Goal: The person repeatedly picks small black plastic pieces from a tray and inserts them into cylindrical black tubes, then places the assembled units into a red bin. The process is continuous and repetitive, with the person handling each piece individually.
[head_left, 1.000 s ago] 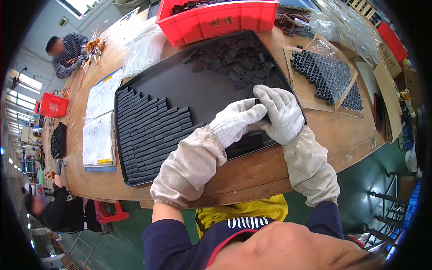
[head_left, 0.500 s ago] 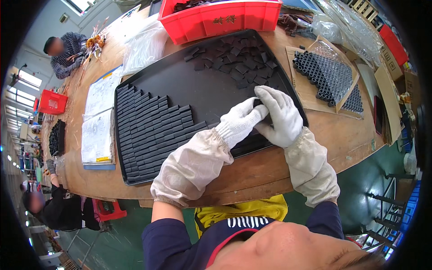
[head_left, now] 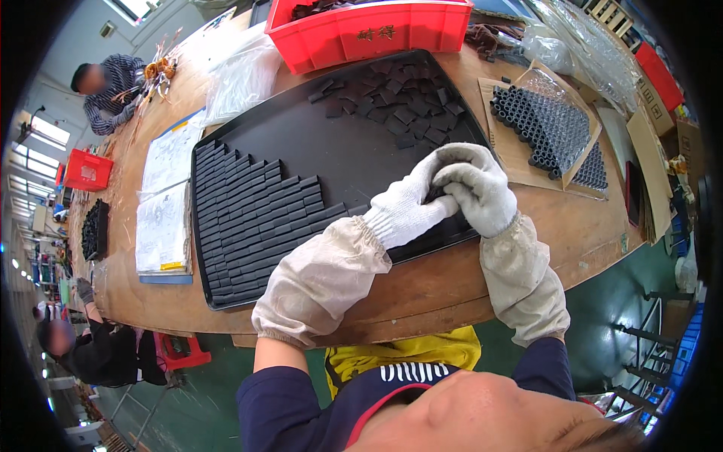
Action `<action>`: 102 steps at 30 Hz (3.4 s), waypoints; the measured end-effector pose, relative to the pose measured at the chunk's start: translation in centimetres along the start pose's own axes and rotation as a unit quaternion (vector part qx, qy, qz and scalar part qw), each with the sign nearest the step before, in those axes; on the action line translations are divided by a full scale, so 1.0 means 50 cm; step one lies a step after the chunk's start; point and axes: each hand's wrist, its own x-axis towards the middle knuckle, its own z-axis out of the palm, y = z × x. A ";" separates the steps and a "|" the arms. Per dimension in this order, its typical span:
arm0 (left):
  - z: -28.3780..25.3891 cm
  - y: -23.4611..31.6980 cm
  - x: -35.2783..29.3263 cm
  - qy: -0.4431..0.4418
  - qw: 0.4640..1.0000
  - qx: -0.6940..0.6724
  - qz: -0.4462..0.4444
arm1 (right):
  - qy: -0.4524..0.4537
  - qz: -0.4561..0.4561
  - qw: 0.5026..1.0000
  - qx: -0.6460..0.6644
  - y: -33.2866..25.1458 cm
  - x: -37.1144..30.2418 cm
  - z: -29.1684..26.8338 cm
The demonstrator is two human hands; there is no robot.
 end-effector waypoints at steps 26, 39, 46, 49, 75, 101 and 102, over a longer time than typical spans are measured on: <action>0.001 -0.027 0.008 -0.019 0.840 -0.541 0.021 | 0.082 0.108 0.980 0.145 0.010 -0.013 0.001; -0.002 0.001 -0.008 -0.012 0.930 -0.361 -0.069 | -0.012 0.068 0.974 0.217 0.037 -0.010 -0.019; -0.001 -0.014 0.001 0.006 0.909 -0.412 -0.064 | 0.152 0.014 0.924 -0.352 0.092 0.014 -0.094; 0.004 -0.009 0.001 0.032 0.907 -0.415 -0.068 | 0.103 0.137 0.887 -0.429 0.134 -0.018 -0.148; 0.000 -0.006 -0.005 0.025 0.950 -0.307 -0.054 | 0.008 0.190 0.827 -0.528 0.166 -0.048 -0.169; -0.001 0.000 -0.004 0.056 0.979 -0.193 -0.041 | 0.010 0.251 0.897 0.363 0.003 -0.010 -0.043; -0.002 -0.001 -0.003 0.050 0.981 -0.182 -0.038 | 0.008 0.231 0.911 0.342 0.007 -0.012 -0.040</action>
